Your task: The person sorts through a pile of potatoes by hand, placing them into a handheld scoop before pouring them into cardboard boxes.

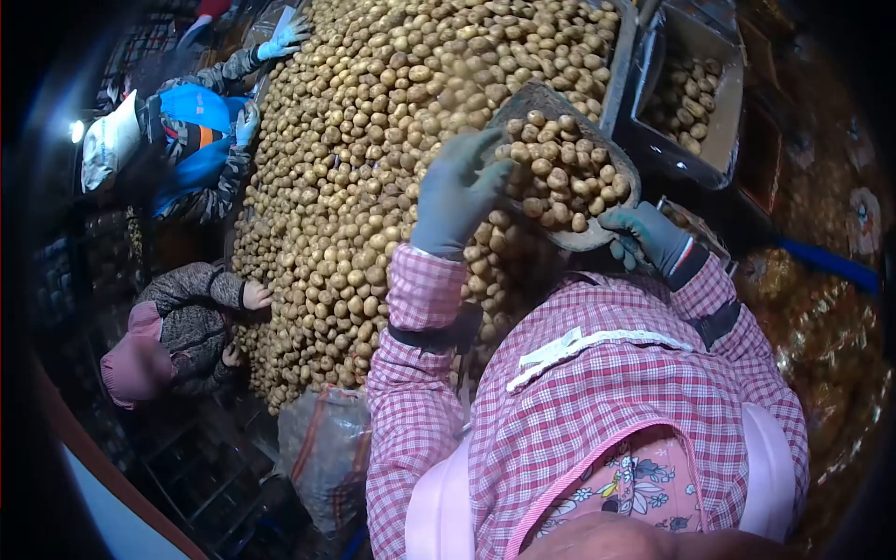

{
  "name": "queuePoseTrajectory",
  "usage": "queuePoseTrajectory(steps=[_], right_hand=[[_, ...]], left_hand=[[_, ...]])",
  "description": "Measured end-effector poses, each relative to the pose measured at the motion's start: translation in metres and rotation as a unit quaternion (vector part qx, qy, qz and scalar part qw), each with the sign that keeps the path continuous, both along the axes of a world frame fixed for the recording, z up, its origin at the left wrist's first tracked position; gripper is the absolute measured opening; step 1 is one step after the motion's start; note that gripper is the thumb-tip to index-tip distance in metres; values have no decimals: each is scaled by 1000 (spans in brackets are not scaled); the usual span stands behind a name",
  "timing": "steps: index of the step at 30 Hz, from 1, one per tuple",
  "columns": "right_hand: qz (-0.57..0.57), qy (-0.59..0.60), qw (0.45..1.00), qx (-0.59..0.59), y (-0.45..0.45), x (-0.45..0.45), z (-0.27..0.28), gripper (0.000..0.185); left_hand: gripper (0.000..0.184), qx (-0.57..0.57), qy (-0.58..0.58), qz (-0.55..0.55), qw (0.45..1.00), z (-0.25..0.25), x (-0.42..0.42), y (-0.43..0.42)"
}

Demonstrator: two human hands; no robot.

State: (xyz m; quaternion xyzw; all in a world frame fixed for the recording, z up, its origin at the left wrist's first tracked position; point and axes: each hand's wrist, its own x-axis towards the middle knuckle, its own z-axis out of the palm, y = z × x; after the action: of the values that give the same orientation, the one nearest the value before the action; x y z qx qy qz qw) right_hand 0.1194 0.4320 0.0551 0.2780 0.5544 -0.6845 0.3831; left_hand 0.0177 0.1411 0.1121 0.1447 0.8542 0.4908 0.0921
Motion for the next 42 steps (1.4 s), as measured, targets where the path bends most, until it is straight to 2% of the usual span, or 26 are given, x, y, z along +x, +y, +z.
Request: queuePoseTrajectory(steps=[4, 6, 8, 11, 14, 19, 22, 24, 26, 29, 39, 42], right_hand=[[-8, 10, 1000, -23, 5, 21, -7, 33], [-5, -2, 1000, -29, 10, 18, -9, 33], [-14, 8, 999, -35, 9, 28, -14, 31], [-17, 19, 999, -43, 9, 41, -18, 30], [1, 23, 999, -49, 12, 36, -24, 35], [15, 22, 998, -62, 7, 35, -28, 37], [32, 29, 998, -52, 2, 42, -32, 37], [31, 35, 997, -57, 0, 45, -32, 37], [33, 33, 997, -69, 5, 37, -37, 34], [28, 20, 996, -87, 4, 39, -34, 30], [47, 33, 997, -58, 7, 38, -30, 33], [43, 30, 997, -61, 8, 38, -29, 35]], left_hand=[[24, 27, 6, 68, 997, -2, 33, -10], [22, 50, 46, 62, 996, -16, 48, -3], [20, -20, 5, 32, 999, -17, 73, 5], [29, -110, 51, 2, 993, -23, 98, 29], [31, -198, 136, -38, 970, -33, 93, 54], [32, -69, 190, 11, 979, -46, 87, 64], [33, 56, 11, 104, 993, -37, 90, 29], [26, 74, 0, 141, 987, -39, 91, 7], [23, 36, 49, 136, 989, -53, 92, 0], [24, -18, 41, 79, 996, -34, 108, 16], [28, -113, 173, 69, 976, -35, 75, 45], [29, -143, 104, 88, 980, -23, 71, 55]])
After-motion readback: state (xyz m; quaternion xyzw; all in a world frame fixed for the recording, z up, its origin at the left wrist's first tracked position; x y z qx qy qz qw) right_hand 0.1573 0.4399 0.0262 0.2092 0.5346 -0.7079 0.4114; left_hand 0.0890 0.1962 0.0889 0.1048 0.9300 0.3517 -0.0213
